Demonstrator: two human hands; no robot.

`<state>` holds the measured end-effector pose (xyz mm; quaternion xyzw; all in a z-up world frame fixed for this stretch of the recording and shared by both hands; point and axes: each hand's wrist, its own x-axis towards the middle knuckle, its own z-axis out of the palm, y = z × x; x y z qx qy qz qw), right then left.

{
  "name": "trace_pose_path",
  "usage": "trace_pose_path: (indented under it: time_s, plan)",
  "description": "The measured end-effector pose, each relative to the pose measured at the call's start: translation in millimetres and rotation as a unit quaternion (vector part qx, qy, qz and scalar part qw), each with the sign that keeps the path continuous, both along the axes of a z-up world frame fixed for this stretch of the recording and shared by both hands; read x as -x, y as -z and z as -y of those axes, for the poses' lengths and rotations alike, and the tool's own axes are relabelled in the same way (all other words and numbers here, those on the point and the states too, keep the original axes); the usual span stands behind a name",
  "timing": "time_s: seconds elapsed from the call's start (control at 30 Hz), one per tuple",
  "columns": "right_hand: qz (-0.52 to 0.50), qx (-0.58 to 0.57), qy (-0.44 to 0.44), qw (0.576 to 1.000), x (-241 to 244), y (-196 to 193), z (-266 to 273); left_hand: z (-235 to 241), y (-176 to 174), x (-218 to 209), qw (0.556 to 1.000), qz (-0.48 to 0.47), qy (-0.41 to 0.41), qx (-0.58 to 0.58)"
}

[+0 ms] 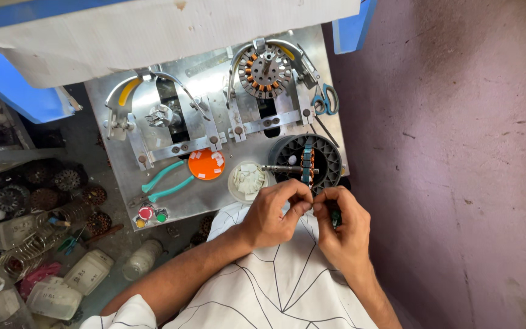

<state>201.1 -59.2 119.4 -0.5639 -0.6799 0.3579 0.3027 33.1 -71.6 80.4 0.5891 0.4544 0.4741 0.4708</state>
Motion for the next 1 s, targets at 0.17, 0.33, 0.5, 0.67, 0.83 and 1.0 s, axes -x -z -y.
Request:
trace_pose_path:
  time_s: [0.17, 0.33, 0.5, 0.67, 0.83, 1.0]
  plan:
    - [-0.023, -0.06, 0.065, 0.996, 5.8, 14.0, -17.8, -27.9, 26.2, 13.1, 0.998, 0.021, -0.055, 0.027]
    - [0.013, -0.053, 0.061, 0.997, 8.0, 22.2, -30.0, -70.4, 44.3, 33.1, 0.994, 0.022, 0.1, -0.048]
    - [0.048, -0.086, 0.054, 0.994, 9.5, 23.8, -28.5, -64.2, 46.2, 15.2, 0.989, -0.071, 0.112, -0.069]
    - [0.037, -0.096, 0.063, 0.993, 11.3, 28.2, -23.5, -58.5, 51.2, 10.4, 0.99, -0.08, 0.045, -0.107]
    - [0.022, -0.103, 0.066, 0.992, 9.3, 33.9, -22.8, -58.3, 54.6, 8.9, 0.986, -0.106, 0.031, -0.123]
    - [0.026, -0.115, 0.064, 0.991, 8.2, 37.7, -23.7, -61.5, 55.4, 8.3, 0.988, -0.084, 0.058, -0.114]
